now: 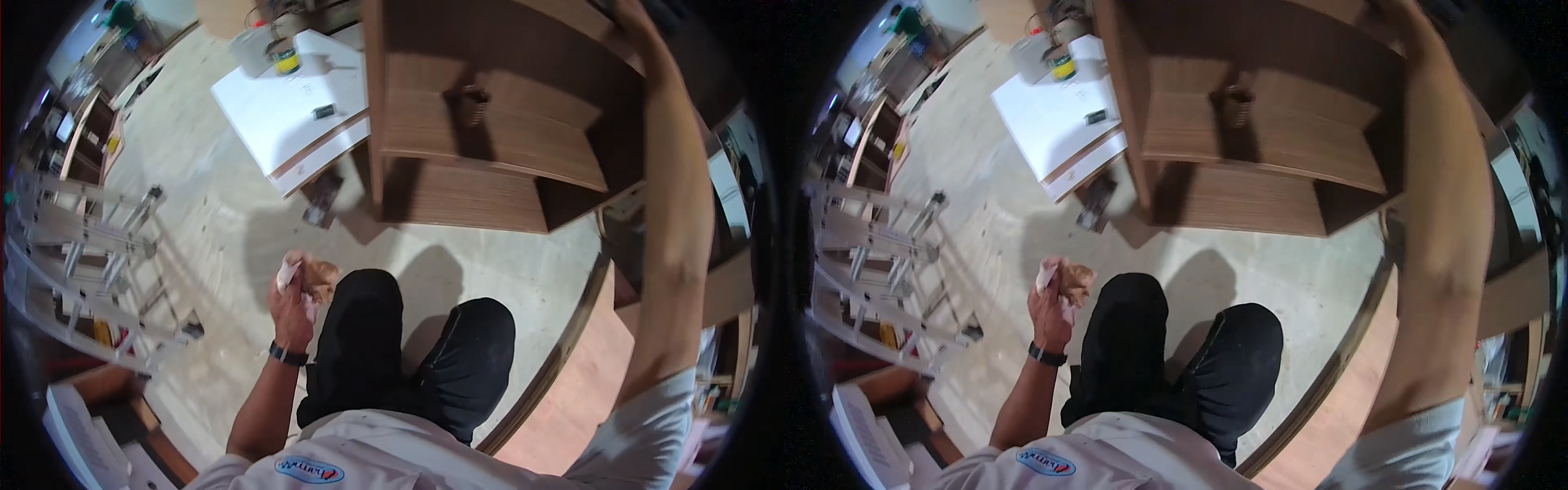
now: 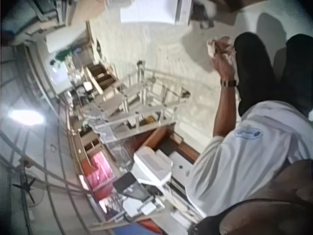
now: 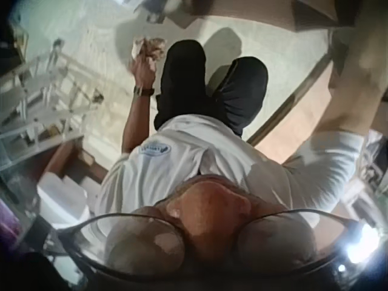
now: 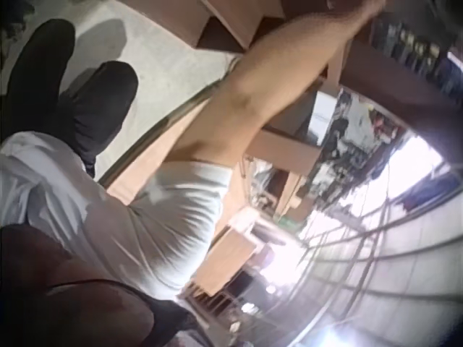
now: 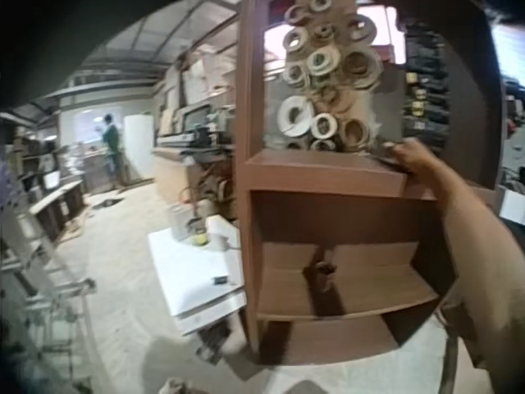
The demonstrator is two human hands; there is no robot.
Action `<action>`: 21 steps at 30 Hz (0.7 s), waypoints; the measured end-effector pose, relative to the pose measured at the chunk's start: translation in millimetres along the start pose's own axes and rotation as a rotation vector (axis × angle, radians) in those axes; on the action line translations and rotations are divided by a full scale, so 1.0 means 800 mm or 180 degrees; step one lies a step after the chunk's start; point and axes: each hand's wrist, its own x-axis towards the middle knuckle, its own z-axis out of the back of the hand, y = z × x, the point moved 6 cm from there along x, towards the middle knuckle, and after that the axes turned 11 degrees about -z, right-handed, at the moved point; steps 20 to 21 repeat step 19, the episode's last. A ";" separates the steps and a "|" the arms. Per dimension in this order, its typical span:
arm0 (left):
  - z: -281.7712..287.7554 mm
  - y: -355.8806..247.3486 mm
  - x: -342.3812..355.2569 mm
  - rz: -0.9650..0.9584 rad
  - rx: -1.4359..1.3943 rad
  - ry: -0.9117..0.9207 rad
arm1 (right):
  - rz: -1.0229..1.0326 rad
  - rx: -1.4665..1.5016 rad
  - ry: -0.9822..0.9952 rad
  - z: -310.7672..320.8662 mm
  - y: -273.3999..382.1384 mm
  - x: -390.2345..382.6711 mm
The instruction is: The person cleans a wood cabinet with a cloth, then applies a finish using a small brush, dipping it into a container and wiping the excess off the edges of the cabinet.
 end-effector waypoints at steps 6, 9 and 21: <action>0.034 -0.017 0.019 0.0361 -0.0369 -0.0434 | 0.1313 0.0110 -0.0416 0.032 -0.002 0.034; 0.041 -0.058 0.012 0.0710 -0.0343 -0.0823 | 0.1182 0.0081 -0.0385 -0.007 -0.019 0.002; 0.050 -0.212 0.013 0.0530 0.2736 -0.0097 | 0.0344 0.1189 0.0302 -0.022 -0.019 0.021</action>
